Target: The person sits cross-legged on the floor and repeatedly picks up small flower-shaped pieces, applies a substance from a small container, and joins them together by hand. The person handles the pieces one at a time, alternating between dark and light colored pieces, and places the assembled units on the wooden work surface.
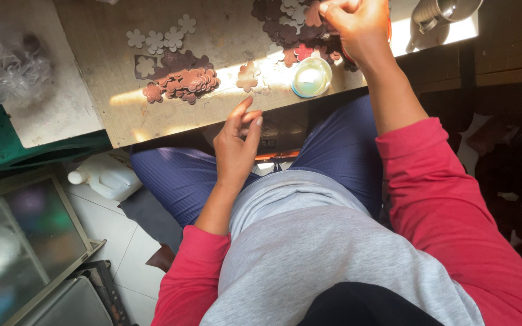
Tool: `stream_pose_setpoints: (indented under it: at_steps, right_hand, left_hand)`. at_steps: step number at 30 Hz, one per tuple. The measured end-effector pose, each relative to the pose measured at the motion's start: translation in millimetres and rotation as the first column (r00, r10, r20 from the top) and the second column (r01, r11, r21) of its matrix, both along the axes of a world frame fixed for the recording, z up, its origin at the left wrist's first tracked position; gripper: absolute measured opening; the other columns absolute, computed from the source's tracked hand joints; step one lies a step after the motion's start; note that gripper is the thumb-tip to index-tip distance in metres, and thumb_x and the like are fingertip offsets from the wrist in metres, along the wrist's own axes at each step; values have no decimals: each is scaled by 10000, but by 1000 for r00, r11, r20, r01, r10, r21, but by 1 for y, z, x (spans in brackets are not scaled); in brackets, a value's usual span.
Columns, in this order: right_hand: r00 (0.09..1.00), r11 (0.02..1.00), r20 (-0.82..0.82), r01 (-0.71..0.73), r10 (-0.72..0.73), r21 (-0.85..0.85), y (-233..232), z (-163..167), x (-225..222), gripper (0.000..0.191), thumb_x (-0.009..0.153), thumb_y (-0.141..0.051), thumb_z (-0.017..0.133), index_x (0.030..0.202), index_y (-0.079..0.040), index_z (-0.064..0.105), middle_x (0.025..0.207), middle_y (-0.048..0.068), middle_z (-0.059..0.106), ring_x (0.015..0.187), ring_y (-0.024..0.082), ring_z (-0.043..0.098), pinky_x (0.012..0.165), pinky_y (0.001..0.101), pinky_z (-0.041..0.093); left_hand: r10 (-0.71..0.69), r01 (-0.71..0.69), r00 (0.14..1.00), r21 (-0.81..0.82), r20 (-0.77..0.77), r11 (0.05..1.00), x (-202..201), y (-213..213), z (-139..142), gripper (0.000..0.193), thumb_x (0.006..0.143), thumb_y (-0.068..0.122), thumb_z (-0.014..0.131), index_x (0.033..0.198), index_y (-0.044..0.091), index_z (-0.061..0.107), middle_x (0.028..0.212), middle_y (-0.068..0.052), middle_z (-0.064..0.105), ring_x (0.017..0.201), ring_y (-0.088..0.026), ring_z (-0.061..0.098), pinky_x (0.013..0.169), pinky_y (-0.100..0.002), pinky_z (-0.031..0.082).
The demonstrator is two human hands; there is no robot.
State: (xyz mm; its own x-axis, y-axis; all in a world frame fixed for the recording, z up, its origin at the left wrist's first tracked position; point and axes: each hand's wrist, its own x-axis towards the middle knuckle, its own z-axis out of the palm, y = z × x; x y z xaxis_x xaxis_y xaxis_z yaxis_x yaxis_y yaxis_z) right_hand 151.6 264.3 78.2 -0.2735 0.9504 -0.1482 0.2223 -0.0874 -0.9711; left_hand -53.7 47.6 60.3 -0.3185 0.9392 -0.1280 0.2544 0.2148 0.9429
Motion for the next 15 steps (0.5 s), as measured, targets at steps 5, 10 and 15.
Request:
stream_pose_setpoints:
  at_steps: [5,10,15]
  right_hand:
    - [949,996,-312,-61,40,-60,-50,17,9,626,983,41,698,1536,31,405,964,94,737,828,118,692,768,251,550]
    - [994,958,-12,-99,106,270,-129,31,-1,783,989,47,736,1606,47,255,1384,117,652,1047,147,748,949,300,593]
    - [945,783,282,-298,164,546,-169,32,-1,746,977,0,784,1587,-2,356,1196,63,740,1095,167,719,967,329,573]
  left_hand:
    - [-46,48,941,2,335,999,23,6,17,386,1032,143,665,1405,60,613,1131,-87,796,923,-90,723,819,-235,603]
    - [-14,67,705,-46,709,997,34,16,11,405,1046,170,611,1426,43,547,1175,-143,753,997,-159,753,823,-273,629]
    - [11,23,614,-31,789,999,33,7,1,425,1029,81,638,1431,4,525,1126,-149,739,993,-162,734,849,-272,627]
